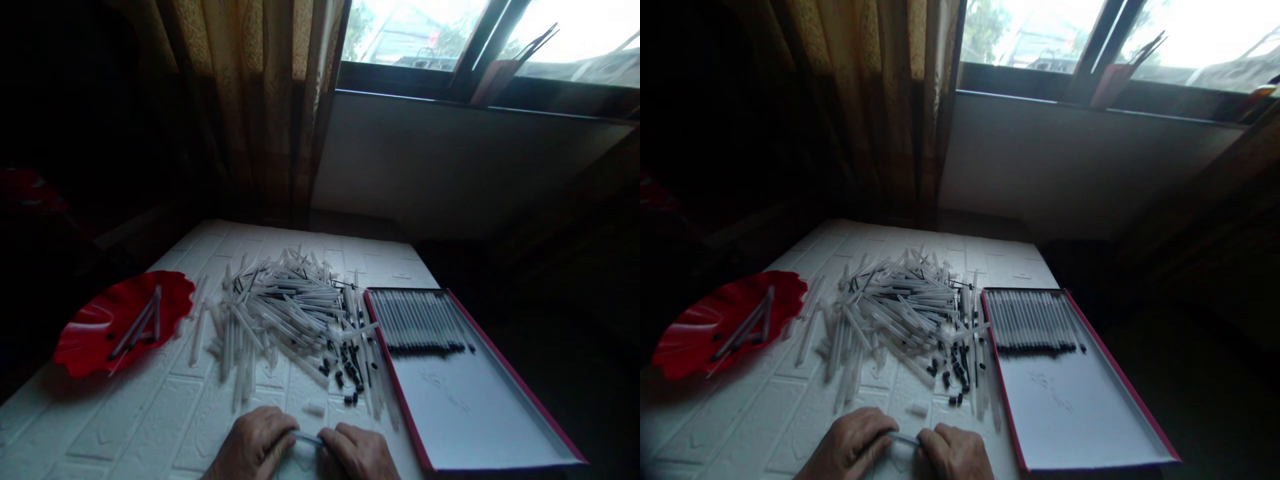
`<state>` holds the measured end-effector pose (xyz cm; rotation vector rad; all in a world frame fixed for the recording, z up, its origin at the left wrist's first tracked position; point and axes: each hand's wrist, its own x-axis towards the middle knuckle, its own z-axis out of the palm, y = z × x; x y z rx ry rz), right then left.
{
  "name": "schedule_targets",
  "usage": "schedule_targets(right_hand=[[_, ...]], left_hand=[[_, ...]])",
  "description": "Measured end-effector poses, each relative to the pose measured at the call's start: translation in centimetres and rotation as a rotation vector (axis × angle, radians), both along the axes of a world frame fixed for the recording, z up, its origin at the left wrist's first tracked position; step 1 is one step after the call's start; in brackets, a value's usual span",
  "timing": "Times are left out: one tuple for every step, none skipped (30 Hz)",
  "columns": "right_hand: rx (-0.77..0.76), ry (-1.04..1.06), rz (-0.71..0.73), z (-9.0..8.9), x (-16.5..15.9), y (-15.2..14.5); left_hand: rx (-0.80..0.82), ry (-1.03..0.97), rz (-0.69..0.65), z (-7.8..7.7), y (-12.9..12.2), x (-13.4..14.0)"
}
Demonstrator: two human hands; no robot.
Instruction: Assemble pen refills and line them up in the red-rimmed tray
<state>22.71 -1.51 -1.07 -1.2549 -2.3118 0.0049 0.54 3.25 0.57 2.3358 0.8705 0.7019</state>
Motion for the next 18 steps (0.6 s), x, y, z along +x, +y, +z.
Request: schedule_targets(right_hand=[[0.002, 0.001, -0.005, 0.0, 0.0, 0.0], [0.003, 0.003, -0.009, -0.1, 0.0, -0.1], [0.003, 0.008, -0.012, 0.0, 0.0, -0.1], [-0.001, 0.016, -0.015, 0.0, 0.0, -0.1], [-0.008, 0.028, -0.017, 0.1, -0.1, -0.2], [-0.019, 0.042, -0.019, 0.2, -0.1, -0.2], [-0.032, 0.058, -0.024, 0.4, -0.2, -0.2], [-0.05, 0.075, -0.031, 0.6, -0.2, -0.2], [-0.067, 0.091, -0.036, 0.8, -0.3, -0.2], [-0.081, 0.106, -0.038, 1.0, -0.3, -0.2], [-0.089, 0.12, -0.041, 1.0, -0.4, -0.3], [-0.089, 0.134, -0.042, 1.0, -0.4, -0.3], [-0.081, 0.145, -0.043, 0.9, -0.5, -0.3], [-0.07, 0.156, -0.047, 0.8, -0.5, -0.4], [-0.054, 0.169, -0.061, 0.6, -0.5, -0.5], [-0.039, 0.184, -0.085, 0.4, -0.4, -0.6], [-0.029, 0.203, -0.114, 0.3, -0.2, -0.7], [-0.024, 0.228, -0.144, 0.4, 0.1, -0.9]], left_hand=[[-0.003, -0.004, 0.003, 0.0, 0.0, 0.0], [-0.007, -0.009, 0.005, 0.1, 0.0, 0.0], [-0.01, -0.015, 0.008, 0.1, -0.1, 0.0], [-0.01, -0.022, 0.013, 0.1, -0.1, 0.1], [-0.01, -0.028, 0.019, 0.2, -0.1, 0.1], [-0.011, -0.031, 0.025, 0.3, -0.1, 0.1], [-0.009, -0.035, 0.032, 0.3, -0.1, 0.1], [-0.006, -0.036, 0.038, 0.3, -0.1, 0.2], [-0.002, -0.034, 0.044, 0.4, -0.1, 0.2], [0.003, -0.033, 0.049, 0.3, -0.1, 0.2], [0.012, -0.036, 0.055, 0.3, -0.1, 0.1], [0.025, -0.044, 0.061, 0.2, 0.0, 0.1], [0.041, -0.057, 0.069, 0.1, 0.0, 0.1], [0.059, -0.073, 0.077, 0.0, 0.1, 0.0], [0.076, -0.093, 0.088, -0.2, 0.2, -0.1], [0.088, -0.111, 0.099, -0.3, 0.3, -0.2], [0.093, -0.124, 0.112, -0.4, 0.4, -0.3], [0.089, -0.128, 0.125, -0.6, 0.5, -0.4]])
